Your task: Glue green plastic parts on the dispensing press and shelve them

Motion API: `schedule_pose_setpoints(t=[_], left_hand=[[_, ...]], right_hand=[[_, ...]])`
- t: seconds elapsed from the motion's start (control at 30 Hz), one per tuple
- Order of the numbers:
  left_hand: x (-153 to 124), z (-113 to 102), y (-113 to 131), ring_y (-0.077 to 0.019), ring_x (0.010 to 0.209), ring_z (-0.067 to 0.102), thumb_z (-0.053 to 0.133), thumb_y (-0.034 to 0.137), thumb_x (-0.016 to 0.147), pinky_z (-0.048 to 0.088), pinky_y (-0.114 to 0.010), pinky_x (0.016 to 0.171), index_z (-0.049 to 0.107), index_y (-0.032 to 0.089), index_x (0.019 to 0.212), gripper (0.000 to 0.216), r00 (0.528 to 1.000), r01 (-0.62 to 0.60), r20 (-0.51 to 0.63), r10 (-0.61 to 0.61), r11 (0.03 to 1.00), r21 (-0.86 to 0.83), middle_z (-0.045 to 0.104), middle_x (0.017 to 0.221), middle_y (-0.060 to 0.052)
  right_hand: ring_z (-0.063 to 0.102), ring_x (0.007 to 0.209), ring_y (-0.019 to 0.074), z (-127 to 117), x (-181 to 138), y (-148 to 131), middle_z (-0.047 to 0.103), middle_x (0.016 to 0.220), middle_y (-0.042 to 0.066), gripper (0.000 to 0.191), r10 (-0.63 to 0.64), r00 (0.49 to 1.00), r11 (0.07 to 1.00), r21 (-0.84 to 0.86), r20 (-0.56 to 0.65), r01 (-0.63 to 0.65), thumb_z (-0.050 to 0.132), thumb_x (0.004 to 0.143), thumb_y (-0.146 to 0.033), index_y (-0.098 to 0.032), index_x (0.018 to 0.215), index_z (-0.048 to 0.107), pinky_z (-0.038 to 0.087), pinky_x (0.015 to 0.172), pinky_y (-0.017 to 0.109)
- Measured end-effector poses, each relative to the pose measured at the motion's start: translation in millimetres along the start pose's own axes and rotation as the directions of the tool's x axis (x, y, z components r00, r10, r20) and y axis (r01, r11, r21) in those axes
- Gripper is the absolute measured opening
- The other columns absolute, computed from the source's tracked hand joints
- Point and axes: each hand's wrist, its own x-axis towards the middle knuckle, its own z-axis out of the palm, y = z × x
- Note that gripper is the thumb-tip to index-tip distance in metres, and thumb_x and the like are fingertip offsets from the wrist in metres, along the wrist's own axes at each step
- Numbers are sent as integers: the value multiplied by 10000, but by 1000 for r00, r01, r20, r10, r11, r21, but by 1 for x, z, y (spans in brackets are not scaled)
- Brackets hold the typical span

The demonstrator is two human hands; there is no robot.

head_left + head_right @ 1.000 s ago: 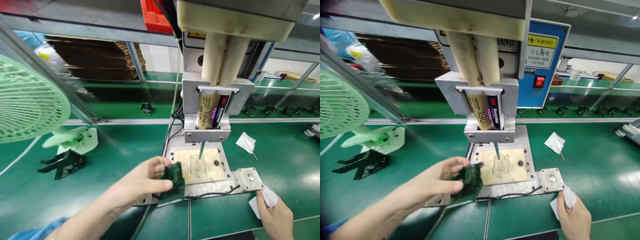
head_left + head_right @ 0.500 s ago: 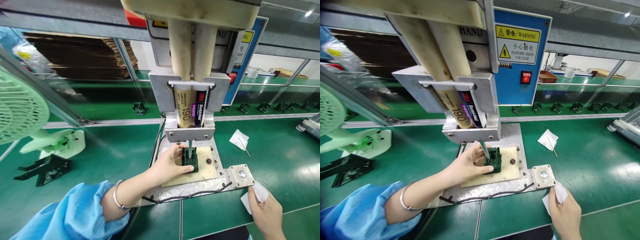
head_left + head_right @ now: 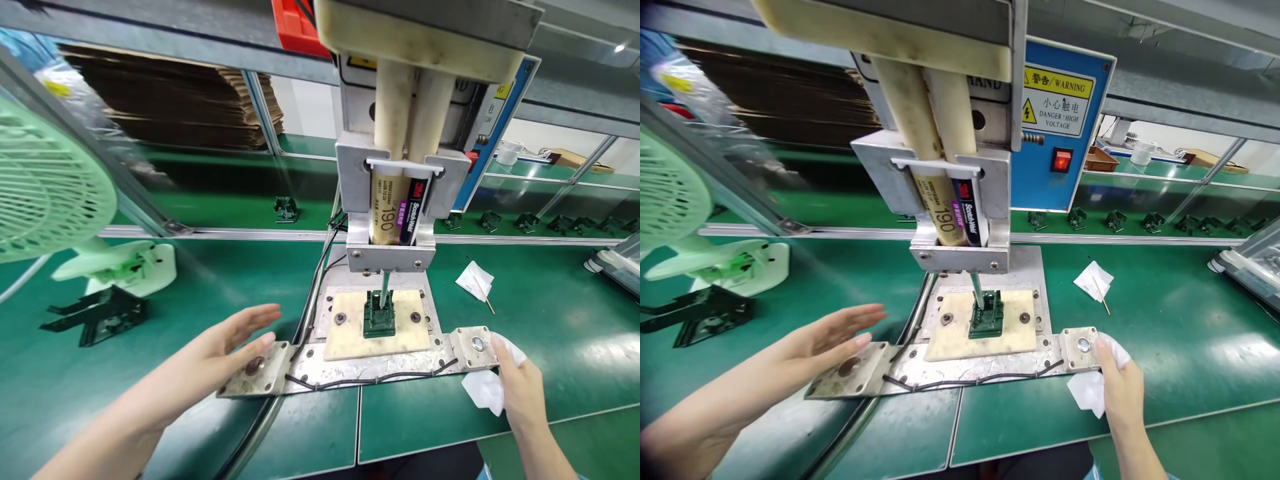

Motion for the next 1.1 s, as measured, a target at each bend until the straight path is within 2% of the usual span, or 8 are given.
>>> schedule_pose_setpoints(t=[0.07,0.2,0.3,0.4,0.5,0.63,1.1], left_hand=[[-2,-1,-16,-282,1225,616,775,698,610,566,-258,870,661,286,1221,746,995,75,81,-66,991,-111,648,1369,-57],[-7,12,-28,-258,1133,658,782,677,630,566,-252,845,655,265,1214,725,995,89,76,-70,954,-288,677,1316,-80],[-8,21,-31,-258,1110,663,833,612,607,562,-241,829,699,238,1130,657,999,35,23,-28,926,-377,714,1230,-87],[-7,27,-34,-219,932,695,860,574,587,556,-223,739,718,215,1031,588,998,-5,-65,-28,891,-455,742,1109,-76],[-6,28,-34,-158,765,664,862,573,594,529,-202,653,709,199,996,570,997,29,-46,-56,889,-457,733,1030,-51],[-7,27,-31,-133,687,619,869,577,582,495,-197,592,692,190,995,593,997,63,-4,-72,889,-454,704,938,-28],[-3,25,-36,-134,662,596,851,611,576,469,-207,593,663,190,1015,637,997,73,17,-73,909,-411,691,887,-16]], right_hand=[[695,776,313,9,4,-11,738,774,117,659,-16,1000,999,-34,18,17,785,579,-669,-89,892,766,546,596,329],[702,797,329,17,7,-15,747,824,140,628,-25,999,997,-76,-22,23,835,513,-624,-94,842,764,557,617,349],[701,866,347,17,6,-10,752,876,143,663,-23,996,997,-78,-84,16,820,512,-644,-101,886,761,566,697,384],[688,956,367,17,4,-7,754,919,140,684,-14,991,997,-73,-130,5,800,503,-663,-117,912,757,548,812,423],[677,1000,373,18,4,-8,755,938,132,678,-6,992,998,-67,-129,-3,790,497,-665,-132,914,753,521,873,440],[672,1002,378,19,3,-12,755,917,128,646,24,991,996,-80,-134,-35,787,483,-660,-141,868,745,515,864,439],[677,987,377,17,0,-15,754,917,135,647,-10,991,995,-101,-133,-4,777,506,-658,-127,874,741,524,859,436]])
